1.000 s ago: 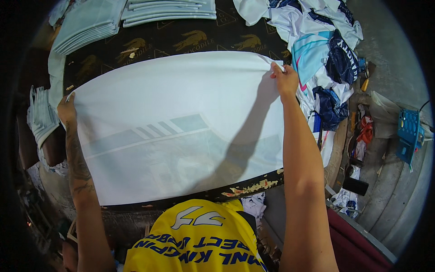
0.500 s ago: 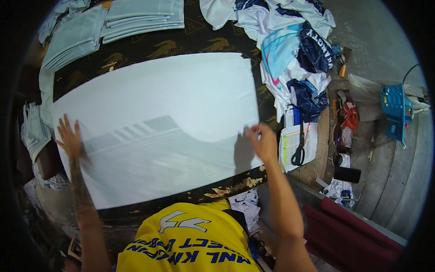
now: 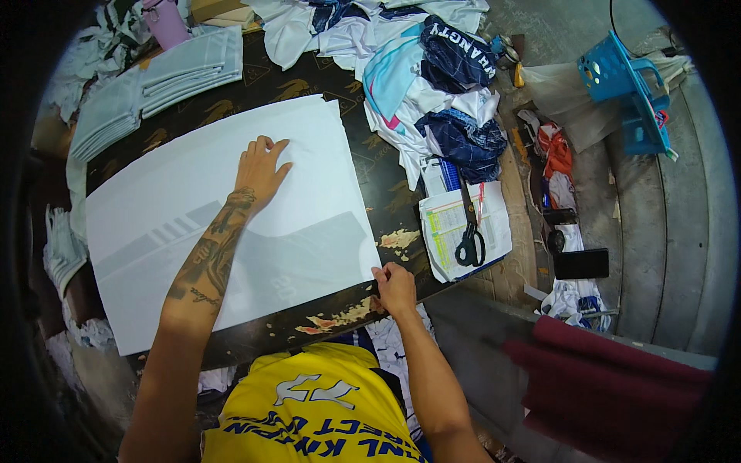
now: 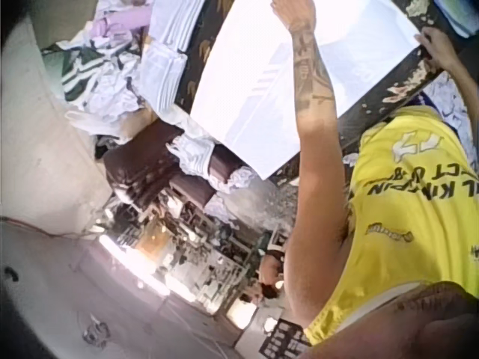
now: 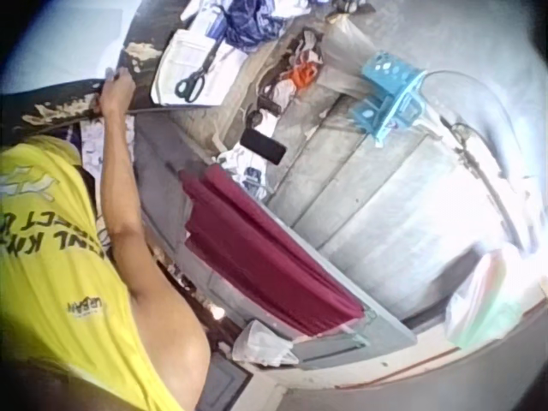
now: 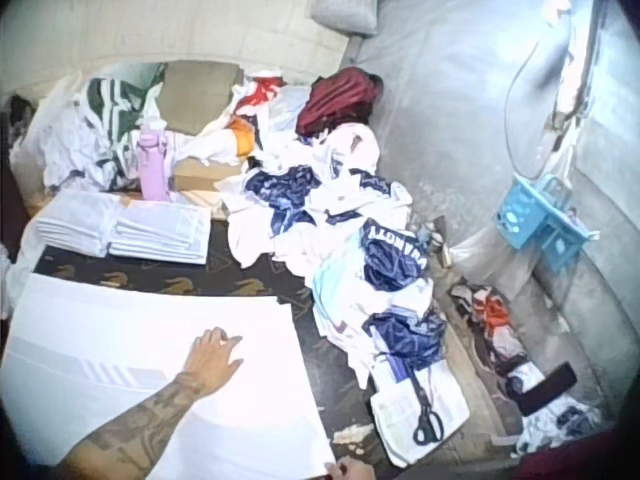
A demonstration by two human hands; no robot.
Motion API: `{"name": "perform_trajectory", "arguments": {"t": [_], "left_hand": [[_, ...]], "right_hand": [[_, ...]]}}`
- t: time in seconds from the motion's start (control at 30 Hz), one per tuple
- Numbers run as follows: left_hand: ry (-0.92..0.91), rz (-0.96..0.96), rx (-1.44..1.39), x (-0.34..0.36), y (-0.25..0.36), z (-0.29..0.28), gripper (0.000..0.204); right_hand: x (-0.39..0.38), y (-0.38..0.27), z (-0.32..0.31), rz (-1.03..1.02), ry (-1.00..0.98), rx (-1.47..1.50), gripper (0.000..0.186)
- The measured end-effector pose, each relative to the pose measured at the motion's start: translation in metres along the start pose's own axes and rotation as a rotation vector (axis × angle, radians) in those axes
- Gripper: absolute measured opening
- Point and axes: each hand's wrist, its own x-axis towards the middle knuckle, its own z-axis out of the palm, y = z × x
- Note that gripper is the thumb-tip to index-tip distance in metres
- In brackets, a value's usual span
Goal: The person cuts a large white sheet of fabric or paper on a cluttered table using shears. They repeatedly position the sheet, cut along straight lines, and trim edges, then place the cut pieces aside among other fabric scraps.
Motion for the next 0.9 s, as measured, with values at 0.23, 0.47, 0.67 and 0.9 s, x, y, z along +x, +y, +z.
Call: {"name": "perform_trajectory", "arguments": {"t": [0.23, 0.47, 0.67, 0.9], "left_hand": [[0.291, -0.394, 0.082, -0.202, -0.016, -0.001, 0.079], [0.257, -1.133, 0.415, -0.477, -0.073, -0.041, 0.073], [0.558, -0.943, 0.346, -0.483, -0.135, -0.066, 0.065], [0.179, -0.721, 0.250, -0.319, -0.288, -0.129, 0.041]], "right_hand": [[0.011, 0.030, -0.005, -0.163, -0.013, 0.105, 0.029], [0.002, 0.061, -0.067, -0.204, 0.025, -0.220, 0.021], [0.027, -0.052, -0.035, -0.431, 0.103, -0.226, 0.027], [0.121, -0.222, 0.101, -0.679, -0.109, -0.455, 0.064]]}}
